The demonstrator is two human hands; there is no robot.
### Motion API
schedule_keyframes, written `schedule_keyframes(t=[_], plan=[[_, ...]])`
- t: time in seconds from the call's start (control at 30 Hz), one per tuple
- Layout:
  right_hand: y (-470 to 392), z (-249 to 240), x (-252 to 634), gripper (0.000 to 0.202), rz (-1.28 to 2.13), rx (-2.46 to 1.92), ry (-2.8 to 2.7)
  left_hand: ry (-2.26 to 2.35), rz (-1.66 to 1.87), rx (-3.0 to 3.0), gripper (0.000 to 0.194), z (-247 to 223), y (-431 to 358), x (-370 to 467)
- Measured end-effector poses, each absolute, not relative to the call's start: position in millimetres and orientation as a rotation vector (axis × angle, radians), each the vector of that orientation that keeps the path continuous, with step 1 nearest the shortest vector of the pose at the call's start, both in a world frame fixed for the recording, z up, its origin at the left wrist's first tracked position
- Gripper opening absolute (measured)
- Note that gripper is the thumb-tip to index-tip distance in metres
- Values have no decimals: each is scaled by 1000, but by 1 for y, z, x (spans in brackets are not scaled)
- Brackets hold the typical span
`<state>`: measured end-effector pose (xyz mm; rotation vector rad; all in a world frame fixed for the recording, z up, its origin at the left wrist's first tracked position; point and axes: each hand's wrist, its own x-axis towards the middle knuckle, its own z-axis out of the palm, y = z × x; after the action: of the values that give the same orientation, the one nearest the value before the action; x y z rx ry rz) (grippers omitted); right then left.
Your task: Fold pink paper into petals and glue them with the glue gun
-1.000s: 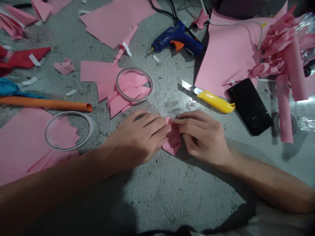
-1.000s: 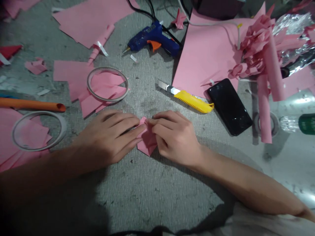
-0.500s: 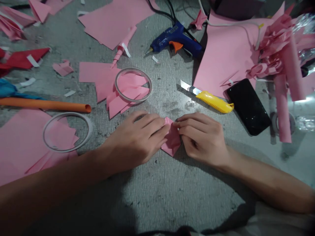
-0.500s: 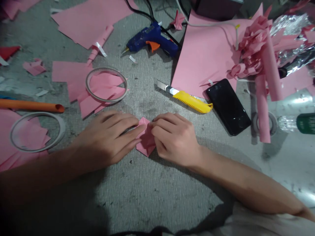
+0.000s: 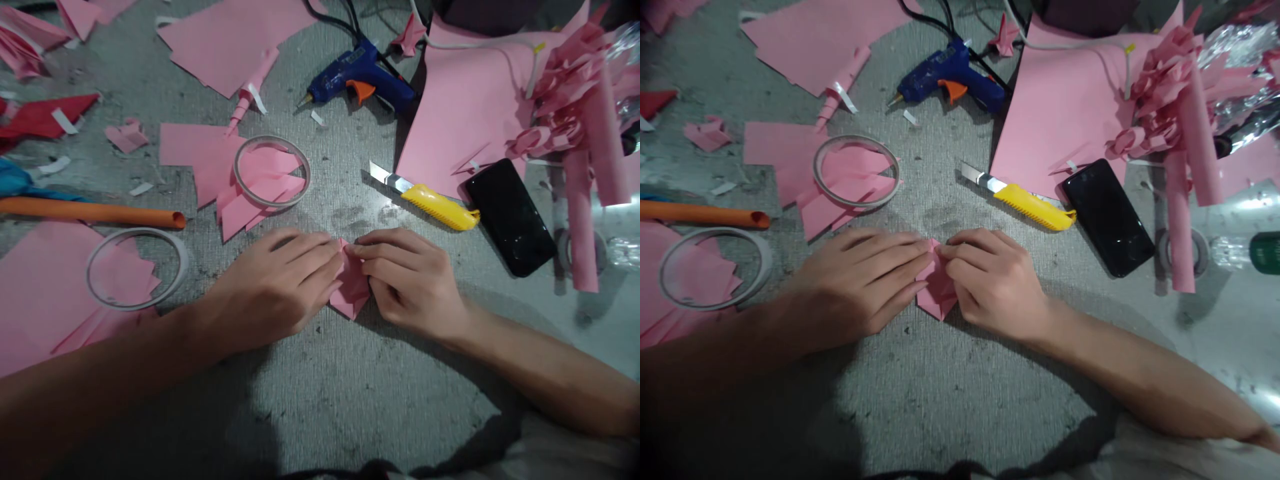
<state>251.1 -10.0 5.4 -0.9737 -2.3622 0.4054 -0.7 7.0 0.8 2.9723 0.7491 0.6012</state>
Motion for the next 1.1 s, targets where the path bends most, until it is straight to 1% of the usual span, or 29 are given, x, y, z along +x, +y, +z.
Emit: schedule_keyframes(t=[0.13,0.33,0.53,0.77,0.97,1.1], plan=[[-10,5,252,24,399,-976,-2375,765,600,2964,27,1,7,-1],[-10,5,252,26,398,-975,-2365,689,522,3033,29,5,8,-2],[-11,9,254,28,391,-1023,-2300,736,428,3143,28,8,6,-2],[-11,9,254,29,367,-1001,-2318,700,541,3147,30,3,10,-5],[-7,9,253,31,456,-1019,-2236,694,599,3067,34,0,16,-5],[-5,11,253,31,521,-1041,-2201,724,617,2963,29,0,16,-4]])
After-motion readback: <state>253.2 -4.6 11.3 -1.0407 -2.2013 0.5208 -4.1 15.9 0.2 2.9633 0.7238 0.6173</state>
